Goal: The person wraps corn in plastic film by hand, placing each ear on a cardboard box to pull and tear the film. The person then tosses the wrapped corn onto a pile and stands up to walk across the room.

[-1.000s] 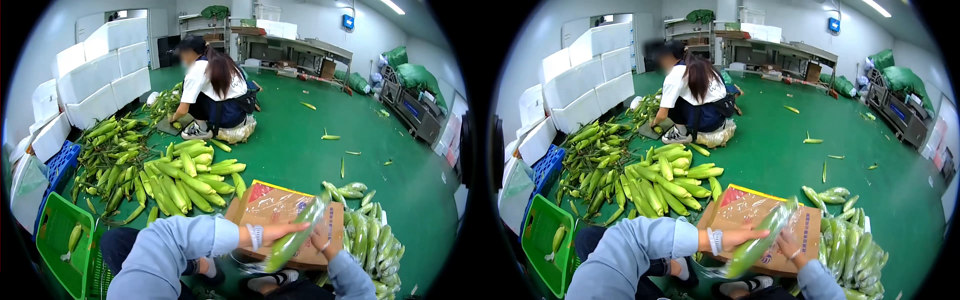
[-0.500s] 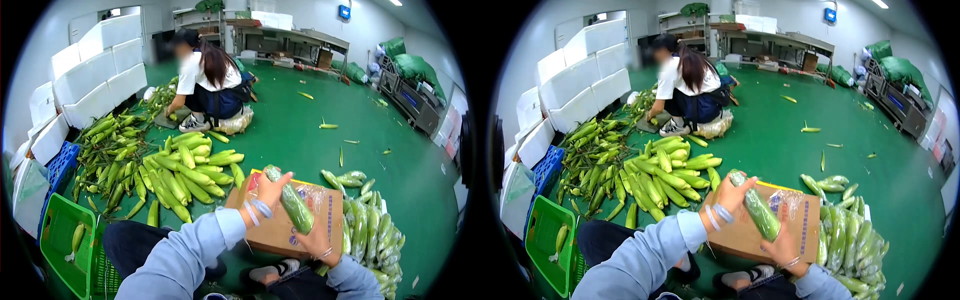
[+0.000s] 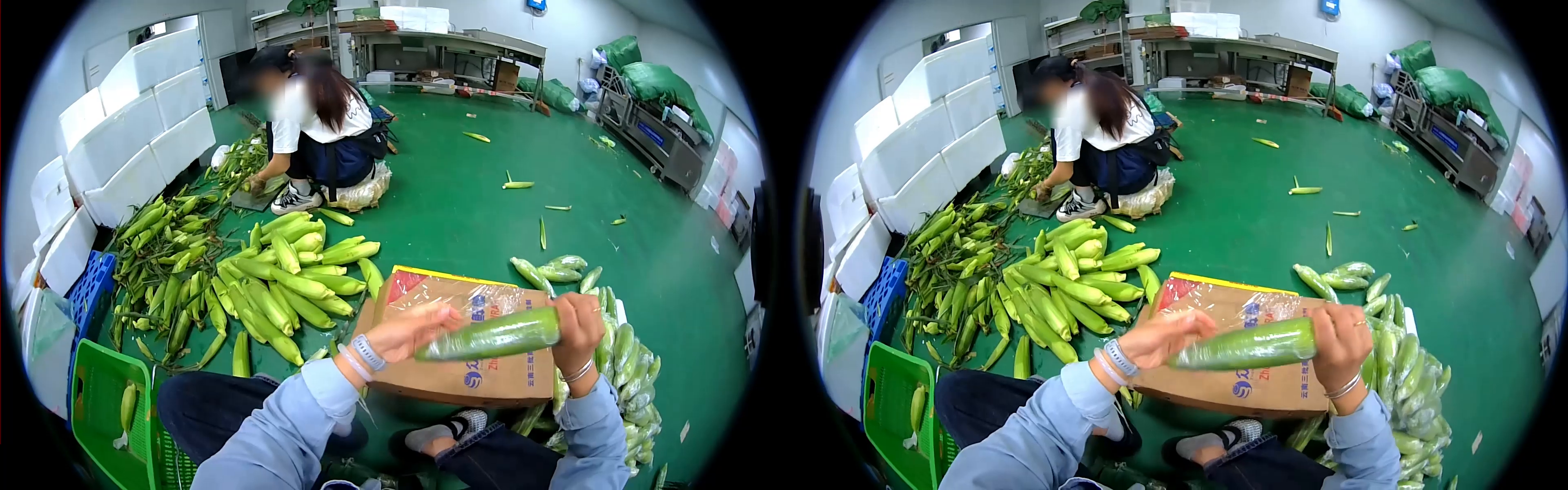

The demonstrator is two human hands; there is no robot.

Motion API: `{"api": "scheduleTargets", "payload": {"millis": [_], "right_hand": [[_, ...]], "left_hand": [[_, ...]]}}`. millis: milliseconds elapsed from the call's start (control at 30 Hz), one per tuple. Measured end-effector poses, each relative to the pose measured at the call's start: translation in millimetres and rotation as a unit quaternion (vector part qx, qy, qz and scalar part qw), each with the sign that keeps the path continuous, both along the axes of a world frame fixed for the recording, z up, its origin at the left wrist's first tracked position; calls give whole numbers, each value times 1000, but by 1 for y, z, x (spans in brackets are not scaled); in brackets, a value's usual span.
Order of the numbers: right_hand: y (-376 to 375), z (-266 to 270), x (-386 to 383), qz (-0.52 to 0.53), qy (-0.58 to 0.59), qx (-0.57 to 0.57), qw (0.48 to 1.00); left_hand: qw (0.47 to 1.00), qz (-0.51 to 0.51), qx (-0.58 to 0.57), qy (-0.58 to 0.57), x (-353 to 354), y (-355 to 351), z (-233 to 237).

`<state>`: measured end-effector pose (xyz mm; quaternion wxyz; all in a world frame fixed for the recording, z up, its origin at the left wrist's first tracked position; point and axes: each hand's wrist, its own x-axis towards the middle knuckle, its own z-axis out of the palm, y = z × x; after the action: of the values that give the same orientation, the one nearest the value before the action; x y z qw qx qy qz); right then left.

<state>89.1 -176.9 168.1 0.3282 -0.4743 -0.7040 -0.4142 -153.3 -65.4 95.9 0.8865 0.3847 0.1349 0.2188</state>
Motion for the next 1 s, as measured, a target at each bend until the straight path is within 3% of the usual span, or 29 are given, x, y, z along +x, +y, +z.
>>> {"api": "scheduleTargets", "payload": {"millis": [67,133,200,400,467,533,567,600,667,733,767,800,833,867,900,933,1000], "right_hand": [[-1,-2,0,36,84,-28,995],[-5,-3,-11,49,95,-67,992],[-5,-2,-20,77,180,-86,977],[-9,-32,-34,120,216,-140,959],[-11,-44,-44,242,401,-321,823],[-19,-48,-67,365,439,-400,717],[-25,-55,-80,438,534,-447,569],[-34,-68,-87,426,532,-424,597],[-38,-80,-100,437,603,-345,572],[-31,-75,-91,294,525,-415,682],[-30,-79,-82,276,548,-436,658],[-27,-84,-72,271,640,-422,582],[-31,-55,-73,179,688,-419,565],[-32,-66,-48,116,602,-397,683],[-37,-68,-36,113,635,-390,657],[-44,-65,-20,71,598,-384,700],[-66,-62,10,-21,574,-343,743]], "left_hand": [[976,-208,-3,-57,-1,-22,14],[966,-242,-52,-72,13,-54,8],[964,-248,-67,-69,19,-77,-7],[988,-156,-2,-21,14,-89,-4],[992,34,105,67,18,-95,-2],[979,91,169,69,23,-92,-11],[926,218,297,81,27,-92,-15],[841,336,414,87,29,-92,-18],[854,302,409,106,27,-97,-15],[757,318,560,110,28,-105,-18],[730,261,606,177,23,-100,-13],[743,268,584,186,22,-93,-10],[754,210,601,164,21,-84,-9],[762,149,614,140,18,-75,-8],[803,46,564,186,16,-57,-2],[825,-60,515,224,13,-36,5],[917,-4,350,192,6,9,-36]]}}
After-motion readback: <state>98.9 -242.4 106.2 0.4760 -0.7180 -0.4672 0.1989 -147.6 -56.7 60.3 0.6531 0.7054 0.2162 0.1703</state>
